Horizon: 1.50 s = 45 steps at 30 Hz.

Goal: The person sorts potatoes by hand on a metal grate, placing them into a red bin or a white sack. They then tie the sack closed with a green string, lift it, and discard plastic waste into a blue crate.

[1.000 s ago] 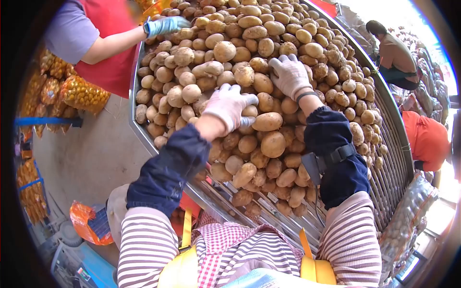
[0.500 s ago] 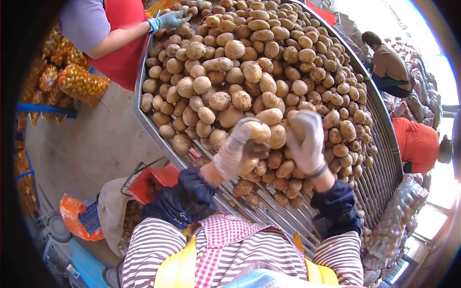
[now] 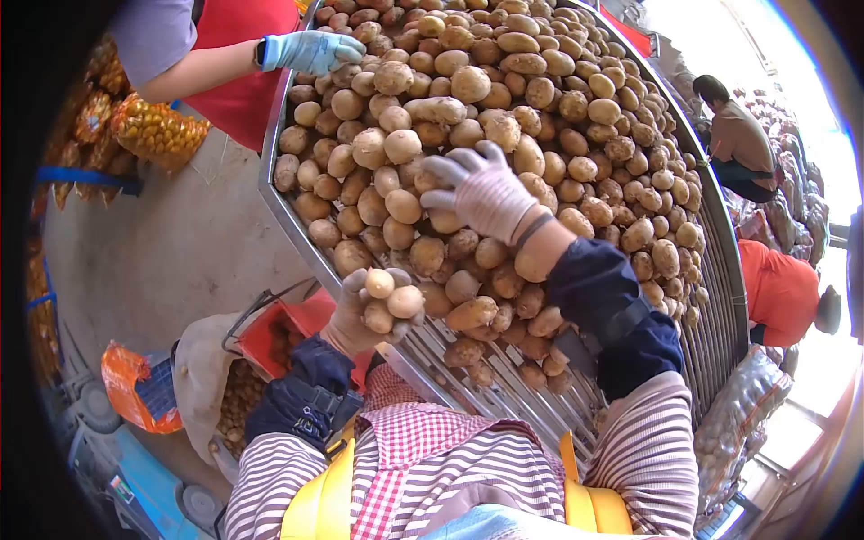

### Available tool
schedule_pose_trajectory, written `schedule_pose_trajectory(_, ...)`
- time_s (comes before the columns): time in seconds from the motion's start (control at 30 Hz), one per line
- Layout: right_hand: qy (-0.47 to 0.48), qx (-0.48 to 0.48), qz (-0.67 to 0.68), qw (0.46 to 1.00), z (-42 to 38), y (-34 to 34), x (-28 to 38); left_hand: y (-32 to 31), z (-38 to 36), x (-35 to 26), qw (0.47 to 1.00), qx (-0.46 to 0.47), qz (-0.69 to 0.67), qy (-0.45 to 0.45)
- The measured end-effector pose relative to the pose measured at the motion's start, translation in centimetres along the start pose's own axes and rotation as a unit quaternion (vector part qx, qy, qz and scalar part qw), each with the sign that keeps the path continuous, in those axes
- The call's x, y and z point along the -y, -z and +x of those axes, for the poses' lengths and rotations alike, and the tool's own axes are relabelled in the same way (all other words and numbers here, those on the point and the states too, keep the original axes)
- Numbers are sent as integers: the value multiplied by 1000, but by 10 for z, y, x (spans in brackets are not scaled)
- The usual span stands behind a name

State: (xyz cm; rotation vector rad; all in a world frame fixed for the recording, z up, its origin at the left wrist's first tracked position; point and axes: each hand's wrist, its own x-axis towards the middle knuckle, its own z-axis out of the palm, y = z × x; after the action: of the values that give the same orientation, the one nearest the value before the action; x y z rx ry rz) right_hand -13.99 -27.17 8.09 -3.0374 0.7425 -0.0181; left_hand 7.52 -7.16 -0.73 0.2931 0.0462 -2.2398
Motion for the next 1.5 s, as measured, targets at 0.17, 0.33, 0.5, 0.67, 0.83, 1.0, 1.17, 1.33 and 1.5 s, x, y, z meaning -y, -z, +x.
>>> schedule_pose_trajectory(0.17,-229,-111,-228,940,56,8,-69,-5,-6,-10,997,-23,-73,-16)
schedule_pose_trajectory(0.33,-134,-34,83,987,77,40,22,-3,-2,-9,995,27,-86,-33)
schedule_pose_trajectory(0.5,-206,41,75,975,74,-12,89,3,-2,-12,999,-10,-38,-14)
schedule_pose_trajectory(0.67,-228,111,125,959,86,-7,74,-15,-16,-7,996,-44,70,-36)
schedule_pose_trajectory(0.83,-212,-129,273,929,50,-10,115,-8,-117,0,989,-120,71,-47)
schedule_pose_trajectory(1.0,-181,-85,599,775,24,-22,246,76,-217,28,911,-389,55,-123)
schedule_pose_trajectory(1.17,-67,-11,488,870,20,-14,293,121,-229,44,792,-585,163,-63)
schedule_pose_trajectory(1.33,-56,-147,328,931,-29,16,226,34,-150,39,409,-480,729,-267)
schedule_pose_trajectory(1.5,-160,-55,168,971,-125,23,171,-59,-17,34,327,-183,878,-299)
